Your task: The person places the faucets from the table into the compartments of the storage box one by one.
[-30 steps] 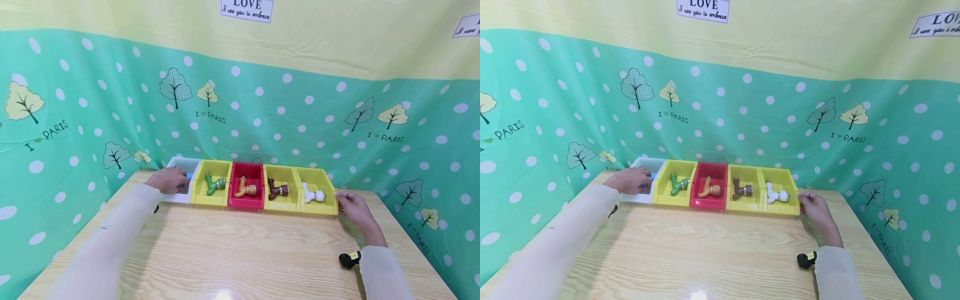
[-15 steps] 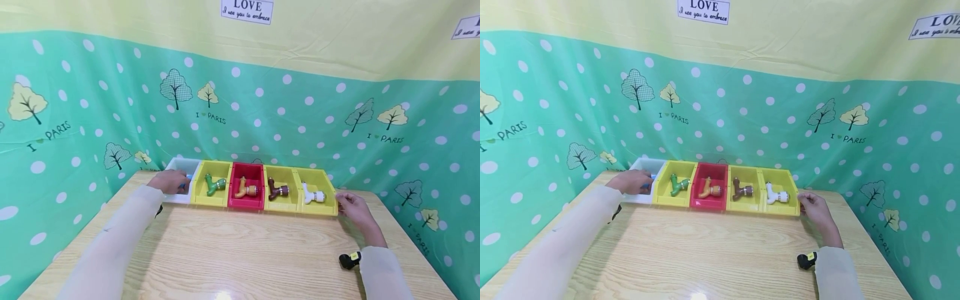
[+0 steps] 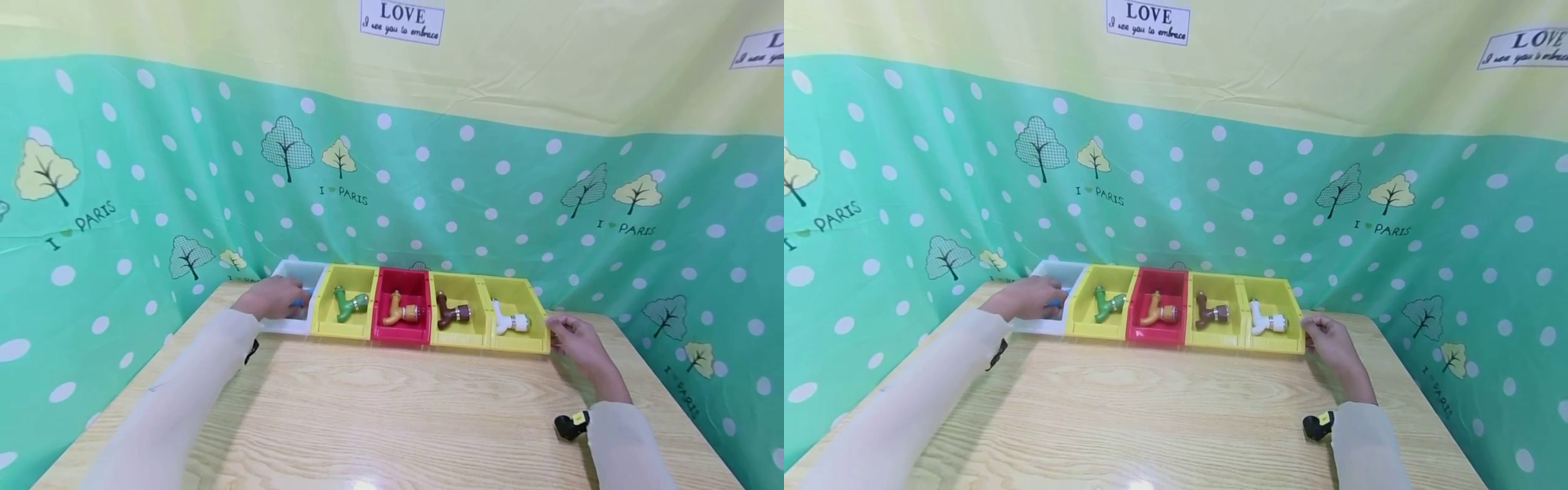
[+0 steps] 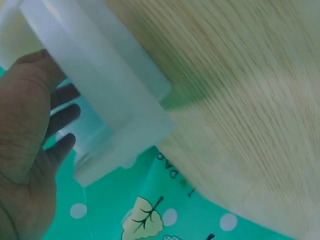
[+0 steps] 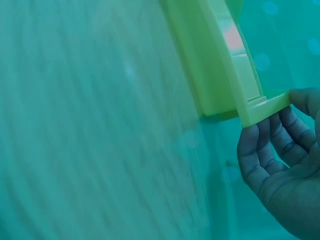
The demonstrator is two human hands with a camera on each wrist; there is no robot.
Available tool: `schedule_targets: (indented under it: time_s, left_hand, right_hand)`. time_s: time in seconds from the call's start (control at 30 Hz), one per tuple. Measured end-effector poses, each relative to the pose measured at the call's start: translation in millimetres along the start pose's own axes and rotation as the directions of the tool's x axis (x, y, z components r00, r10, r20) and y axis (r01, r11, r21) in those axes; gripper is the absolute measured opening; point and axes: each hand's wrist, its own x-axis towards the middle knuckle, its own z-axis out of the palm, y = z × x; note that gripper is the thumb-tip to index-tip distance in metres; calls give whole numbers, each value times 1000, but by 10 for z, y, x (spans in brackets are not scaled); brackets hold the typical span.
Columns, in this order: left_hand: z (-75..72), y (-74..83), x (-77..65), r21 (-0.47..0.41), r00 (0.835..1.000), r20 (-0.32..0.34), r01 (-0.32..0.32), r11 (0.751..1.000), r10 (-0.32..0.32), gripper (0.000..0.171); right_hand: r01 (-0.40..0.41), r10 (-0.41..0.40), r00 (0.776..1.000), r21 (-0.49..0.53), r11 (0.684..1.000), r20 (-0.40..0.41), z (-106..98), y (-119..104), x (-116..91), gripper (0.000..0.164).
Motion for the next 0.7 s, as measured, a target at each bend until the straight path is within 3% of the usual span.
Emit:
schedule_targets:
  time_s: [0.2,0.5,0.6,0.7]
  left_hand:
    - [-5,-24,-62,-19,996,-81,36,999,-37,6]
    - [-8,21,-244,-63,978,-188,76,995,-87,15]
    - [8,67,-302,-74,966,-234,95,993,-110,17]
    - [21,133,-341,-81,948,-290,109,991,-129,17]
  right_hand:
    - [0,2,999,-55,999,43,-41,-64,3,48]
    - [129,-114,988,-155,979,100,-145,-148,-39,45]
    - [190,-169,979,-226,956,110,-168,-201,-68,44]
    - [256,-235,967,-327,910,104,-171,-258,-85,41]
